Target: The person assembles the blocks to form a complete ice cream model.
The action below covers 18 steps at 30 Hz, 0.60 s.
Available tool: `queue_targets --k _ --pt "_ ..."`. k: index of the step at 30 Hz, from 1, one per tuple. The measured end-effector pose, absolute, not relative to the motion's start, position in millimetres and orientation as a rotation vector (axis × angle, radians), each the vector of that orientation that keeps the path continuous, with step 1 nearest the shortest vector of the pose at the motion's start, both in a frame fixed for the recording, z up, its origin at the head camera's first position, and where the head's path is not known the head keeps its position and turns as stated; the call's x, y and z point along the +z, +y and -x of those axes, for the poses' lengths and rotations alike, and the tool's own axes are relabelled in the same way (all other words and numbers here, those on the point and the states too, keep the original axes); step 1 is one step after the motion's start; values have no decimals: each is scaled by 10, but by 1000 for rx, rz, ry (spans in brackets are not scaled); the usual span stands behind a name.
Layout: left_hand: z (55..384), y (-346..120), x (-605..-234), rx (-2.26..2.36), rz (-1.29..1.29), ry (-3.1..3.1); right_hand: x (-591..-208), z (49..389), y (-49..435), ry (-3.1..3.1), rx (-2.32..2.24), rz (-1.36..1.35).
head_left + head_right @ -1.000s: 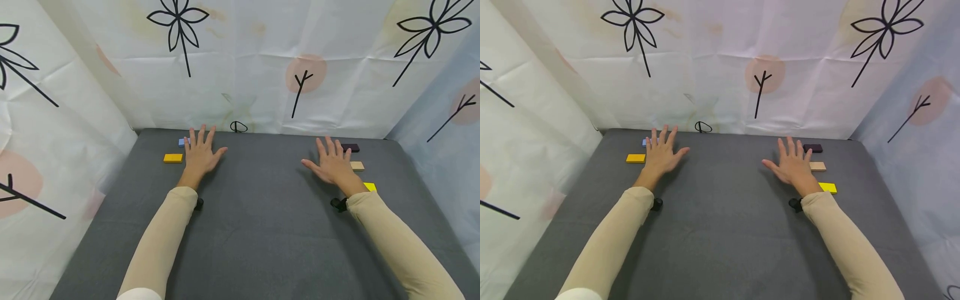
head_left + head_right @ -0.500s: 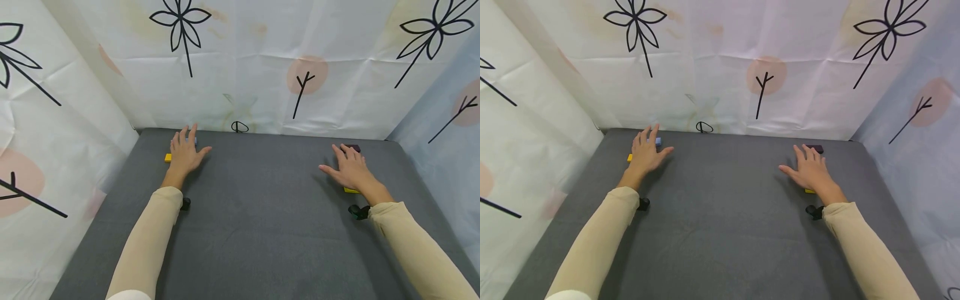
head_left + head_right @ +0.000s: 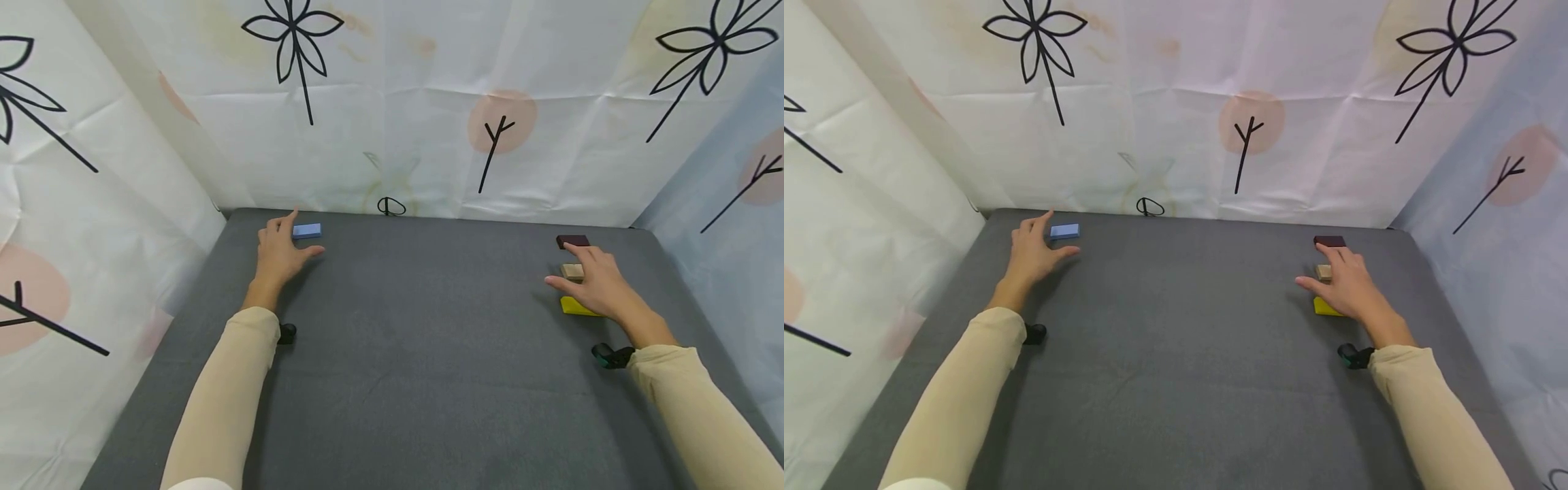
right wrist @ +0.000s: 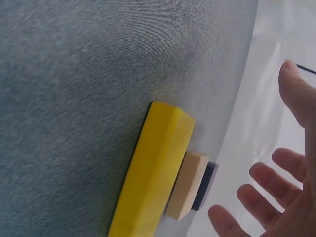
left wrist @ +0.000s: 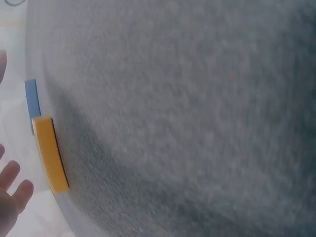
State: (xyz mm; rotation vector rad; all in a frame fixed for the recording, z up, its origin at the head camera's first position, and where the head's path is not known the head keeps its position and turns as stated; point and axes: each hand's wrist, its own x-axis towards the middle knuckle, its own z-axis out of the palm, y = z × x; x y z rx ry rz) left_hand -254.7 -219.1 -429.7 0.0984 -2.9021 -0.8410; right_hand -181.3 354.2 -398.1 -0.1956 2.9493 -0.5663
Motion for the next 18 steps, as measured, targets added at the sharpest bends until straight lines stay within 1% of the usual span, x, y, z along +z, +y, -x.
queue_targets --k 8,18 --pt "2501 -2337 -4298 -955 -205 -2893 -4061 1722 3716 2957 -659 223" --pt "2463 -2526 -4347 -1122 -270 -2850 -4100 1572 3957 2774 -817 72"
